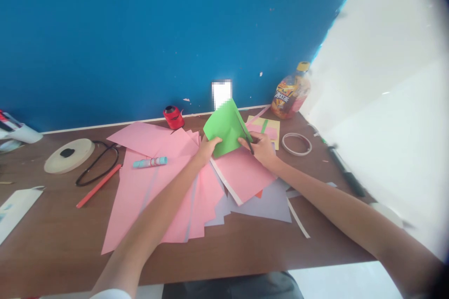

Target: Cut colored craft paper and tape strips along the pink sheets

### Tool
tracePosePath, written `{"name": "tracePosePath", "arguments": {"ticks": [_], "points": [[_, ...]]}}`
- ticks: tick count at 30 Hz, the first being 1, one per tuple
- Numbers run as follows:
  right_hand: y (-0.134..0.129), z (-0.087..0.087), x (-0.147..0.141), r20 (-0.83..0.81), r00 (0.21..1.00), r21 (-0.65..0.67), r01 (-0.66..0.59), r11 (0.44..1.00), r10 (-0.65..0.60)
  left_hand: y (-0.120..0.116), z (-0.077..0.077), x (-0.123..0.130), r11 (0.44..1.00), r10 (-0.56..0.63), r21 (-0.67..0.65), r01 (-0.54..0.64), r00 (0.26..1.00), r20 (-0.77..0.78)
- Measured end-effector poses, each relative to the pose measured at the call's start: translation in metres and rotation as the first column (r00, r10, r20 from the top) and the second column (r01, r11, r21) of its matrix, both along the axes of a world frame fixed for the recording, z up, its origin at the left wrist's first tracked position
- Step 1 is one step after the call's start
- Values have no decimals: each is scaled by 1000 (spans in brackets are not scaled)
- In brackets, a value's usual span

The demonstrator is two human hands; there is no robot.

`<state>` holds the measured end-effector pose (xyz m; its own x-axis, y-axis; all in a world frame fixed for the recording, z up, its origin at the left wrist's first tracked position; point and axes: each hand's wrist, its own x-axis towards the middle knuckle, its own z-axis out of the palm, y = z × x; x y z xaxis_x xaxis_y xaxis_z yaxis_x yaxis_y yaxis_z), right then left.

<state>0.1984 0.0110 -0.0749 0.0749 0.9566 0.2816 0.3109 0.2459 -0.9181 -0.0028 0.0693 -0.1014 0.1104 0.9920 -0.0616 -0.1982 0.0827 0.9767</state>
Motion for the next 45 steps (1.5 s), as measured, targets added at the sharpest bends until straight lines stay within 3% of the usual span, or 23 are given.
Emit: {"name": "tracePosePath", "arguments": {"ticks": [12, 18, 25, 36, 45], "points": [[-1, 0, -1, 37, 999, -9, 31, 999, -31, 1, -1, 0, 999, -15, -28, 17, 998, 67], [-1, 0, -1, -9, 1000, -103, -11, 995, 10, 2, -1, 1, 1000, -3, 12, 2, 995, 99], [1, 1, -1, -34, 999, -68, -19, 997, 17, 0, 2, 1, 1000, -15, -15, 16, 995, 99], [4, 11, -1, -233, 969, -149, -121, 981, 84, -5, 6, -1, 992, -111, -52, 113, 993, 31], [8, 22, 0, -279, 959, -139, -82, 987, 40, -7, 4, -4, 982, -179, -78, 171, 979, -99]]}}
